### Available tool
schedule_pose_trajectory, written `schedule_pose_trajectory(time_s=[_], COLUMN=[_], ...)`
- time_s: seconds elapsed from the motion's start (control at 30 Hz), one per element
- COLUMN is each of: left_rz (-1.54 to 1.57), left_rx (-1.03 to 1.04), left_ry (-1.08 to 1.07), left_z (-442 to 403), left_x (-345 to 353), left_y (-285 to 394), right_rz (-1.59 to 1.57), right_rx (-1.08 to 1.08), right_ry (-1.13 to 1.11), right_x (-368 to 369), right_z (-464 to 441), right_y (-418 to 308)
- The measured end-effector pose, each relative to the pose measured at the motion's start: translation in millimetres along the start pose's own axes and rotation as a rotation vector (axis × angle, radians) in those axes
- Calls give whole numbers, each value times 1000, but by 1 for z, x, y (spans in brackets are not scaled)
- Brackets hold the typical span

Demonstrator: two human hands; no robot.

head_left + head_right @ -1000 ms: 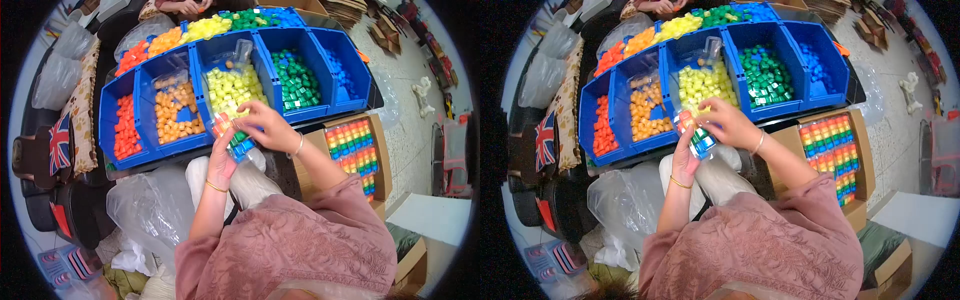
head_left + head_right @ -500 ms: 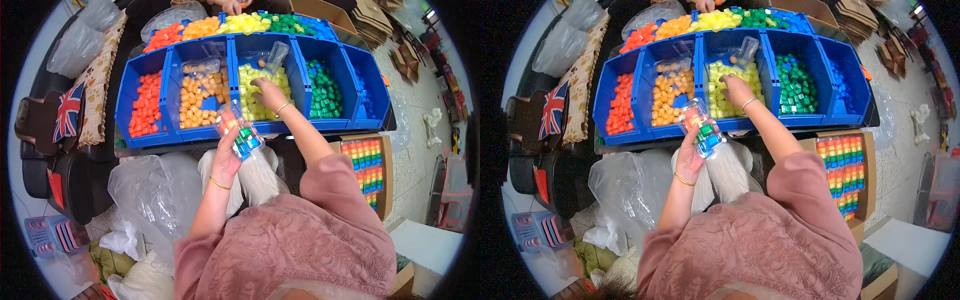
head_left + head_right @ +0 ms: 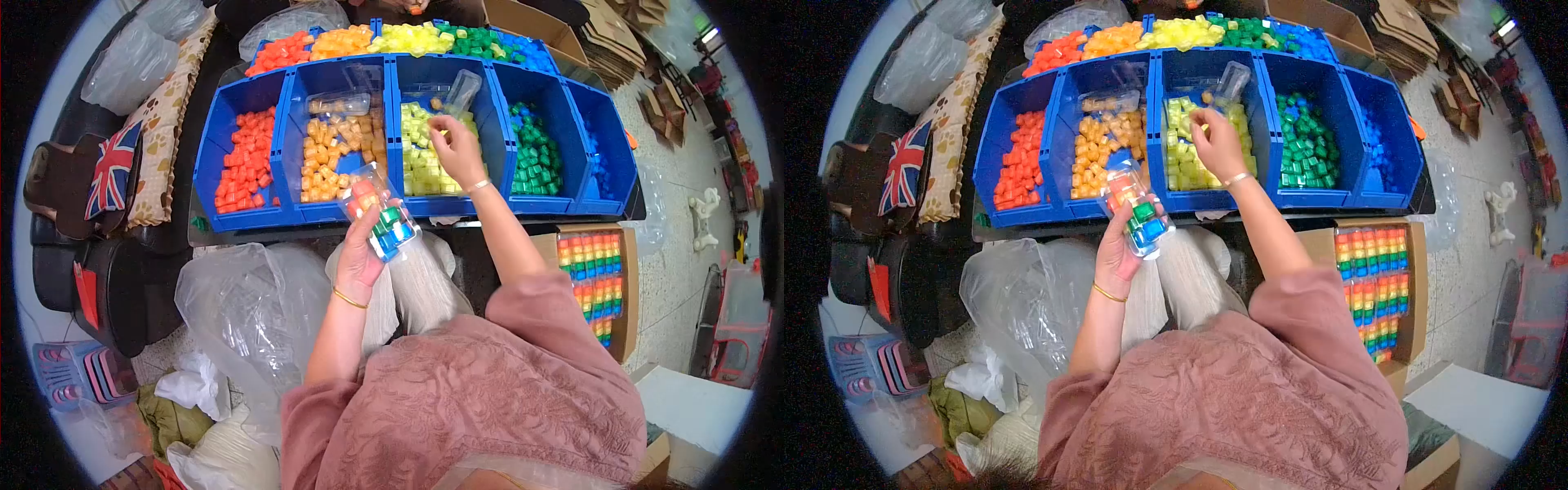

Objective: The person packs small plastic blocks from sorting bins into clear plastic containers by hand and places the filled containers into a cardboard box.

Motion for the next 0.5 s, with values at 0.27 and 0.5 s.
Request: schedule_pose_trajectory(time_s=[0.27, 0.5], left_rz=[-55, 145], left_rx=[62, 179], left_ry=[77, -83], left_z=[7, 30], left_x=[-3, -26], left_y=[8, 40], right_rz=[85, 741], right_rx=[-537, -339], right_ry=[-401, -427], right_x=[13, 124], right_z=[72, 19], right_y=[-88, -63])
Point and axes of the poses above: each hand's wrist, its own z-axis away from the middle knuckle, its own x-axis out of the palm, y = z × x, the point moved 2 cm from there along -z, towards the middle knuckle, and after that the axes turned 8 degrees about x, right-handed, at the moved point
